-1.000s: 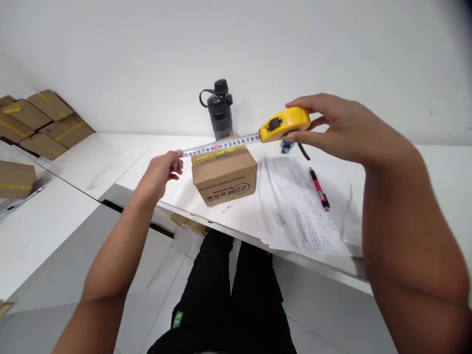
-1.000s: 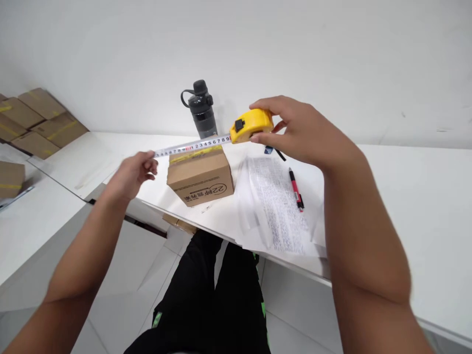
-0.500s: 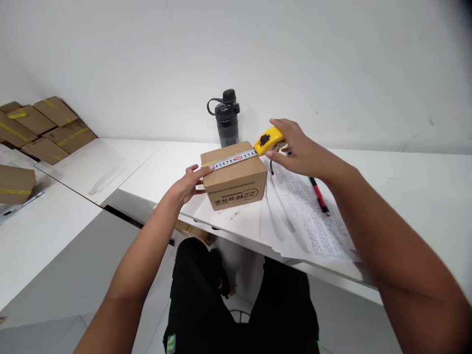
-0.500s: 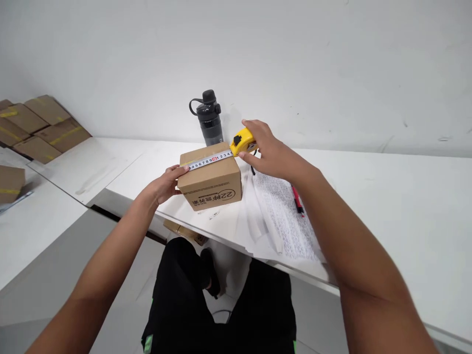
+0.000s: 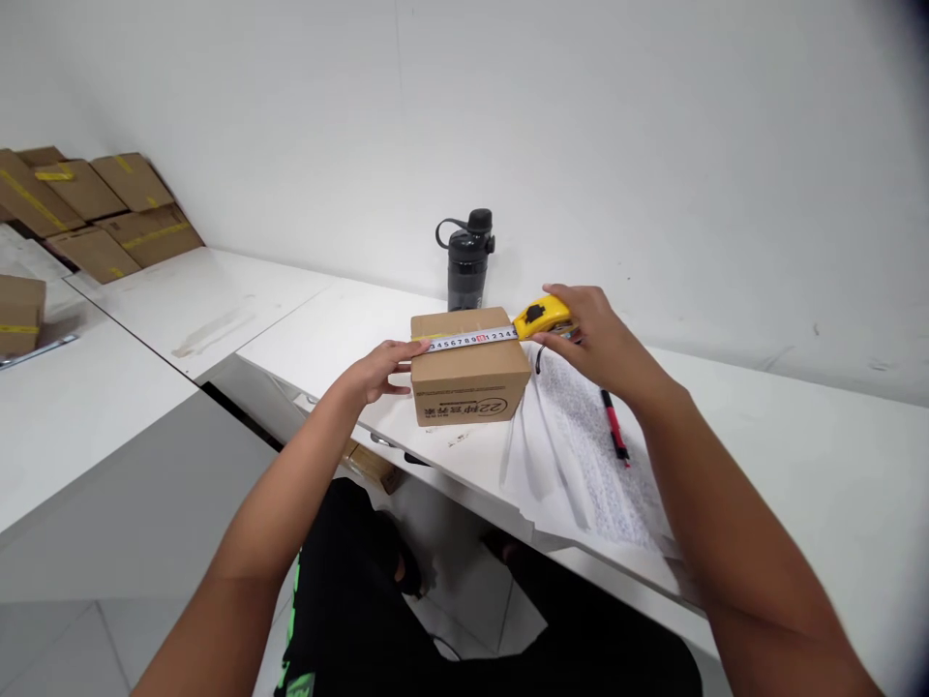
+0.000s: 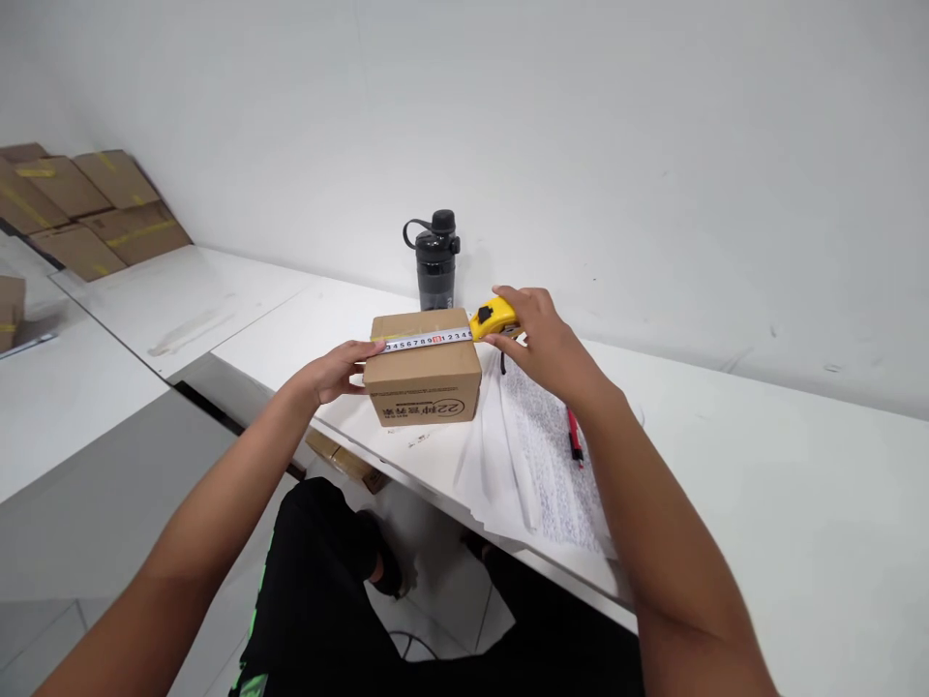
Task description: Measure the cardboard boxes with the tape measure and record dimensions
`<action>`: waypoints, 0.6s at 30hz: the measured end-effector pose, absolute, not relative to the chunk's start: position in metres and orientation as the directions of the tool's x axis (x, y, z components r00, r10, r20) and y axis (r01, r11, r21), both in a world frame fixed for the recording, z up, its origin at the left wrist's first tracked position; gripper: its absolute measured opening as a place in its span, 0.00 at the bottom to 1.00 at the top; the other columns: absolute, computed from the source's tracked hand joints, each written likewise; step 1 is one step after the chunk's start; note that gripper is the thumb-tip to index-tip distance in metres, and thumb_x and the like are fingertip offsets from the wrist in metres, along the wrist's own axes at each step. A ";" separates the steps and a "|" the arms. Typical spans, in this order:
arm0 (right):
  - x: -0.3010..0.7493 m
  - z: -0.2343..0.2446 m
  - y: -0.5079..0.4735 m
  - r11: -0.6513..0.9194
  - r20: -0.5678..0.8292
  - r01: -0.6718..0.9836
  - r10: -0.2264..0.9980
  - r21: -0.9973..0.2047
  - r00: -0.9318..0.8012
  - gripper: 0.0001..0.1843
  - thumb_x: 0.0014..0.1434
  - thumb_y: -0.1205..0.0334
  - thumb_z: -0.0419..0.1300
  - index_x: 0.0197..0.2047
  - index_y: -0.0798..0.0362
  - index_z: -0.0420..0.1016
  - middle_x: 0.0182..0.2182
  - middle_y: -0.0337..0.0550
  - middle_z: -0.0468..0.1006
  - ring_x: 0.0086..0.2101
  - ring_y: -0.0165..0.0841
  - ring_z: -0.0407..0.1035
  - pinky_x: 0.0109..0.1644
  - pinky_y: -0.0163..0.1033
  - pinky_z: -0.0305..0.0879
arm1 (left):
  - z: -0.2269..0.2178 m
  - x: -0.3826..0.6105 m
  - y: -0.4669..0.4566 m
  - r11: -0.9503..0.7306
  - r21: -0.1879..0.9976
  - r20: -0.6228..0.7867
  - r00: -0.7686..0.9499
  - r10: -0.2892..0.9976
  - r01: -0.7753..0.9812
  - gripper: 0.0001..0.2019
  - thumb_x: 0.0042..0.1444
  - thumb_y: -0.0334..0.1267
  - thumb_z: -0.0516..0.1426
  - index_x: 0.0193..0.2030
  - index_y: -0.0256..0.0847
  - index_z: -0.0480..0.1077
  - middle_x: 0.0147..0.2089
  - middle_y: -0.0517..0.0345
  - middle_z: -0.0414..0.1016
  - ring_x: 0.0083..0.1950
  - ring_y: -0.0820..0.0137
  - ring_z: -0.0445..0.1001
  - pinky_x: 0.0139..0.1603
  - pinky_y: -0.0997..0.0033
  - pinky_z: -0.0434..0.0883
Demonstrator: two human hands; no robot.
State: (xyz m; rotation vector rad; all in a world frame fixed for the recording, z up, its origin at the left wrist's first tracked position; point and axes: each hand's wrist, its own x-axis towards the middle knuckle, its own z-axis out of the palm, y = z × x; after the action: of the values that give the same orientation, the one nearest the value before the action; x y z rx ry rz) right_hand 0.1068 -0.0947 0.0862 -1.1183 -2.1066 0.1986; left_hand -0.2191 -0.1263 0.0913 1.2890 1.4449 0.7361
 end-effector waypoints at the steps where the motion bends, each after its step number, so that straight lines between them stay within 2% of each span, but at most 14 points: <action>1: 0.106 0.088 -0.097 0.602 0.528 0.667 0.774 -0.440 -0.350 0.33 0.63 0.48 0.59 0.68 0.41 0.56 0.56 0.50 0.65 0.46 0.41 0.72 0.49 0.48 0.72 | 0.097 -0.221 -0.127 0.266 0.905 -0.319 0.113 0.941 0.331 0.33 0.44 0.66 0.62 0.50 0.43 0.72 0.49 0.46 0.76 0.50 0.57 0.73 0.46 0.59 0.73; 4: 0.106 0.093 -0.103 0.580 0.526 0.714 0.778 -0.391 -0.344 0.30 0.64 0.47 0.57 0.67 0.42 0.60 0.53 0.49 0.66 0.42 0.40 0.72 0.43 0.45 0.72 | 0.114 -0.224 -0.129 0.324 0.873 -0.389 0.121 0.913 0.365 0.26 0.46 0.62 0.64 0.39 0.40 0.74 0.39 0.52 0.75 0.38 0.65 0.73 0.42 0.62 0.73; 7: 0.109 0.101 -0.111 0.586 0.541 0.753 0.755 -0.300 -0.372 0.28 0.65 0.45 0.55 0.65 0.43 0.62 0.51 0.49 0.68 0.38 0.38 0.72 0.37 0.43 0.70 | 0.130 -0.228 -0.128 0.295 0.842 -0.361 0.065 0.930 0.452 0.20 0.49 0.56 0.64 0.30 0.39 0.71 0.30 0.57 0.70 0.29 0.71 0.68 0.38 0.64 0.71; 9: 0.111 0.108 -0.121 0.598 0.562 0.766 0.728 -0.236 -0.394 0.28 0.65 0.44 0.54 0.64 0.44 0.63 0.49 0.48 0.70 0.35 0.38 0.72 0.33 0.42 0.69 | 0.142 -0.229 -0.123 0.244 0.840 -0.293 0.026 0.956 0.486 0.18 0.50 0.53 0.64 0.28 0.39 0.69 0.30 0.57 0.69 0.29 0.71 0.68 0.38 0.63 0.71; 12: 0.106 0.123 -0.148 0.620 0.606 0.762 0.682 -0.184 -0.409 0.29 0.64 0.43 0.55 0.62 0.48 0.65 0.45 0.49 0.73 0.33 0.38 0.71 0.30 0.40 0.66 | 0.161 -0.221 -0.111 0.125 0.889 -0.128 -0.022 0.991 0.440 0.14 0.55 0.48 0.61 0.30 0.39 0.67 0.33 0.56 0.69 0.34 0.70 0.70 0.41 0.64 0.71; 16: 0.078 0.137 -0.196 0.600 0.621 0.754 0.706 -0.268 -0.340 0.23 0.63 0.47 0.55 0.56 0.51 0.68 0.42 0.49 0.76 0.32 0.38 0.72 0.28 0.39 0.65 | 0.176 -0.188 -0.090 -0.006 0.907 0.022 -0.034 0.999 0.420 0.07 0.61 0.41 0.54 0.38 0.40 0.67 0.39 0.53 0.72 0.39 0.68 0.72 0.42 0.65 0.71; 18: 0.059 0.136 -0.214 0.553 0.615 0.770 0.739 -0.319 -0.275 0.20 0.62 0.50 0.54 0.53 0.52 0.68 0.44 0.50 0.77 0.32 0.39 0.73 0.26 0.39 0.64 | 0.175 -0.169 -0.080 -0.048 0.878 0.059 -0.008 0.998 0.476 0.07 0.63 0.39 0.51 0.40 0.40 0.67 0.42 0.51 0.73 0.41 0.67 0.72 0.43 0.63 0.71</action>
State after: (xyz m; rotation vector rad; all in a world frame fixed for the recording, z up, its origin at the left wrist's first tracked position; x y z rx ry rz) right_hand 0.0595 -0.2136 0.1359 -1.2103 -2.0454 -0.0528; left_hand -0.1693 -0.0799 0.1748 1.6000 1.5566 0.9915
